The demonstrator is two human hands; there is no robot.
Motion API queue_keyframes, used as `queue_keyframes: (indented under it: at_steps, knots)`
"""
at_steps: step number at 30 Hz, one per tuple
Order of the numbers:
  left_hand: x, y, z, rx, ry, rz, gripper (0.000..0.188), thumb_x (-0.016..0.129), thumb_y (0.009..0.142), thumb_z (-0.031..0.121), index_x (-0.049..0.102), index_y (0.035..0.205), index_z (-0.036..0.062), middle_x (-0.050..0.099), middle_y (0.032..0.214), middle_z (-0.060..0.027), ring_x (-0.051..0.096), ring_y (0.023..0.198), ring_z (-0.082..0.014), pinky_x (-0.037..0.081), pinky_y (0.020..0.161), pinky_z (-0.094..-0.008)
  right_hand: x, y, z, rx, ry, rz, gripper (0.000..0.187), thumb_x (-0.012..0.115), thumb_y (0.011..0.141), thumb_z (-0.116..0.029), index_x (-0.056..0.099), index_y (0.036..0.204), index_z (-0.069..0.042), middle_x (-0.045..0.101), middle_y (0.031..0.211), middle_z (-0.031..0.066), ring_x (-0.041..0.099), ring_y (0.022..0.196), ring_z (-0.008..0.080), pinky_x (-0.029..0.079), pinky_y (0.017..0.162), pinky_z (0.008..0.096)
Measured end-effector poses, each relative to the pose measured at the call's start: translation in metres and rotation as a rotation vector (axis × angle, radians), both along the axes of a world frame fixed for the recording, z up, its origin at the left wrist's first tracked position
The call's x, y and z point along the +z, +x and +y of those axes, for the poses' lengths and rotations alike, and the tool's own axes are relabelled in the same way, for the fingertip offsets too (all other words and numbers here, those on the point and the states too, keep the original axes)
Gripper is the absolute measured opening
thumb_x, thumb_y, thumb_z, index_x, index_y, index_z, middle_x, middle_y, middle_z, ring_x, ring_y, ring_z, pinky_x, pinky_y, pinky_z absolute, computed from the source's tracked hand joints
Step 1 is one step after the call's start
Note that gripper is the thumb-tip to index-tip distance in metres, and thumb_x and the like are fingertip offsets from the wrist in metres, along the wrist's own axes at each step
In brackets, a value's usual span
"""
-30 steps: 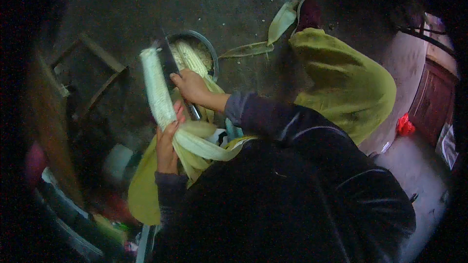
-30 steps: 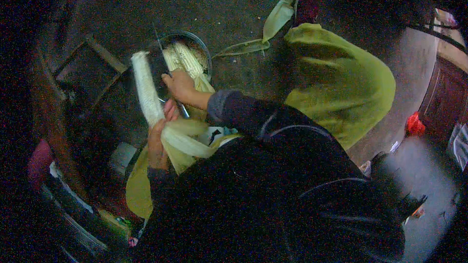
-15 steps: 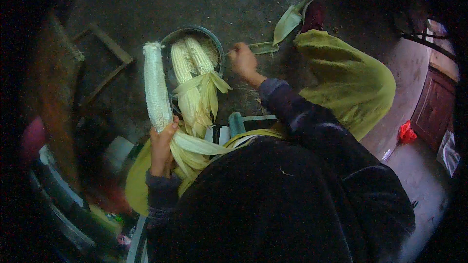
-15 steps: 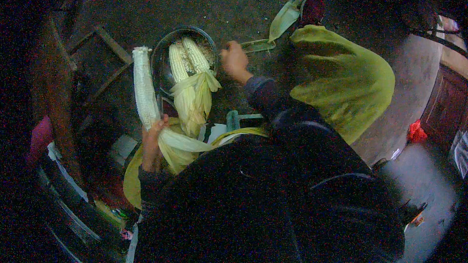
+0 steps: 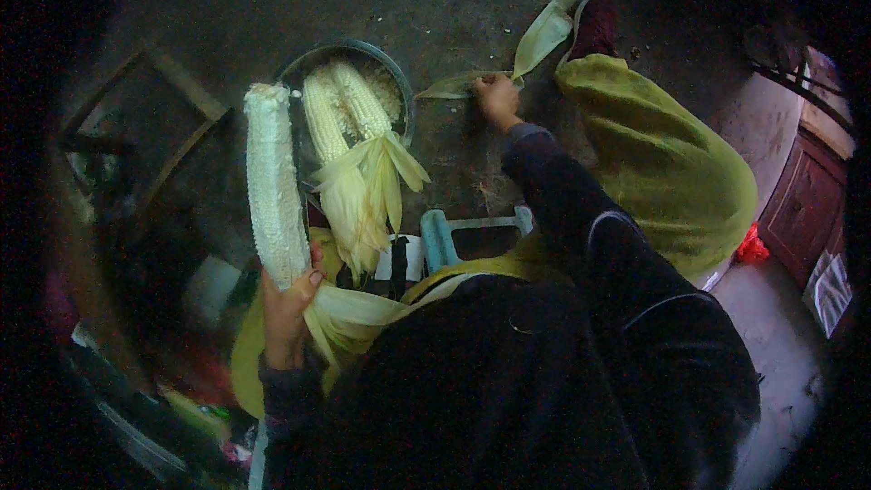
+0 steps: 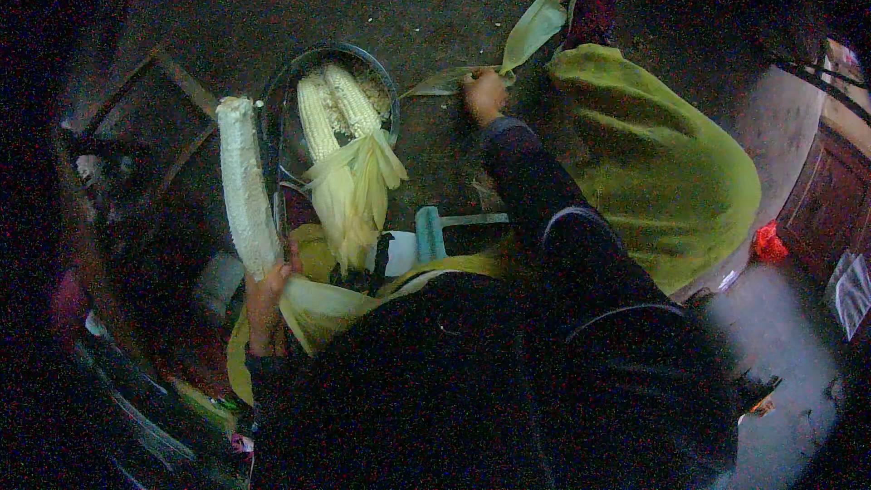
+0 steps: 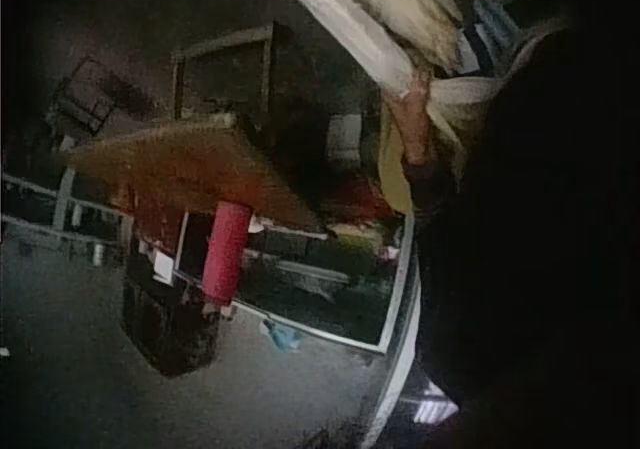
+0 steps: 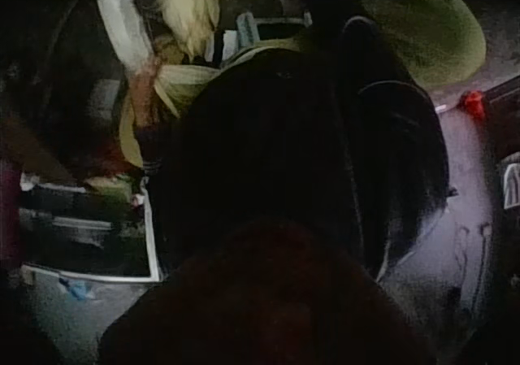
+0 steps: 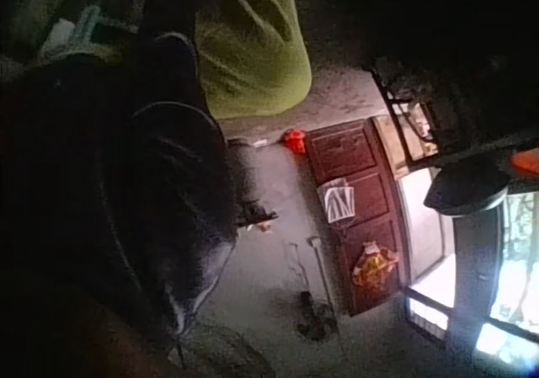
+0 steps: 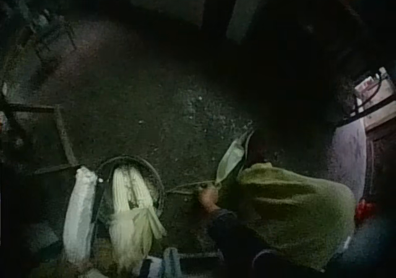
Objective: The person sits on the floor and uses a knife to cut kernels off a corn cob into a metal bowl. After finishing, they stand up, move to the sink, and rinse their hands.
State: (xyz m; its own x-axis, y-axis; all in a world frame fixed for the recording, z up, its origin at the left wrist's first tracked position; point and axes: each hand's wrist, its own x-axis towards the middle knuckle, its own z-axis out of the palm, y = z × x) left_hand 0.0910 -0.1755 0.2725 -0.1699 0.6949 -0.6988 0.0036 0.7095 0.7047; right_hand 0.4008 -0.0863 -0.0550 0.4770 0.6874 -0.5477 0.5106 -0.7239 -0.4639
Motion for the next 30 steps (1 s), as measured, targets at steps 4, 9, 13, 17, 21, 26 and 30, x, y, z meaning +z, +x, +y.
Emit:
queue_keyframes:
  at_steps: [4,9,13,17,21,26,30]
  knots:
    - [-0.001,-0.006,-0.013,-0.007,-0.020,-0.048,0.038,0.060,0.066,0.004,0.050,0.103,-0.0017,0.056,0.089,-0.0070,0.053,0.077,-0.0128,0.043,0.070,-0.0254,0.016,-0.013,-0.003,0.018,0.064,-0.132,0.030,0.064,0.071,-0.027,0.059,0.090,-0.004,0.061,0.083,0.0160,0.058,0.078,0.0331,0.046,0.066,0.0416]
    - [-0.006,-0.012,-0.014,-0.036,-0.080,-0.028,0.040,0.061,0.067,0.006,0.050,0.104,-0.0016,0.055,0.090,-0.0065,0.052,0.080,-0.0126,0.042,0.072,-0.0248,-0.024,-0.001,-0.008,0.178,0.188,-0.172,0.026,0.063,0.070,-0.026,0.058,0.084,-0.004,0.060,0.080,0.0158,0.058,0.077,0.0328,0.045,0.065,0.0412]
    - [-0.003,-0.010,-0.008,-0.033,-0.095,-0.031,0.038,0.060,0.067,0.004,0.050,0.104,-0.0011,0.055,0.091,-0.0064,0.052,0.081,-0.0128,0.042,0.072,-0.0253,0.013,-0.016,-0.010,0.018,0.266,-0.095,0.022,0.061,0.072,-0.022,0.057,0.083,-0.003,0.059,0.071,0.0135,0.058,0.070,0.0293,0.046,0.061,0.0385]
    - [-0.013,-0.014,-0.017,-0.106,-0.092,0.043,0.036,0.058,0.068,0.001,0.050,0.104,-0.0012,0.055,0.092,-0.0067,0.052,0.080,-0.0124,0.042,0.071,-0.0242,0.016,-0.032,-0.002,-0.165,0.448,0.408,0.013,0.053,0.080,-0.014,0.057,0.083,-0.002,0.060,0.067,0.0123,0.059,0.057,0.0214,0.046,0.054,0.0337]
    - [-0.018,-0.018,-0.023,0.027,-0.005,-0.073,0.038,0.056,0.069,-0.001,0.047,0.106,-0.0017,0.054,0.094,-0.0081,0.052,0.079,-0.0129,0.043,0.070,-0.0240,0.072,-0.097,0.016,0.200,0.556,0.528,0.019,0.052,0.083,-0.020,0.059,0.083,-0.002,0.056,0.062,0.0043,0.053,0.053,0.0111,0.043,0.047,0.0267]
    - [-0.020,-0.016,-0.017,0.067,-0.088,-0.195,0.040,0.055,0.070,-0.001,0.044,0.109,-0.0025,0.053,0.095,-0.0104,0.052,0.083,-0.0151,0.043,0.073,-0.0252,0.121,-0.115,0.026,0.633,0.342,0.118,0.027,0.057,0.077,-0.031,0.063,0.088,-0.007,0.061,0.078,0.0162,0.060,0.069,0.0307,0.046,0.060,0.0369]
    - [-0.025,-0.016,-0.019,0.065,-0.030,-0.213,0.040,0.054,0.071,0.000,0.043,0.110,-0.0033,0.053,0.096,-0.0106,0.052,0.084,-0.0154,0.042,0.075,-0.0253,0.061,-0.048,0.063,0.346,0.392,0.149,0.021,0.059,0.073,-0.021,0.063,0.089,-0.008,0.063,0.076,0.0113,0.061,0.068,0.0249,0.047,0.062,0.0338]
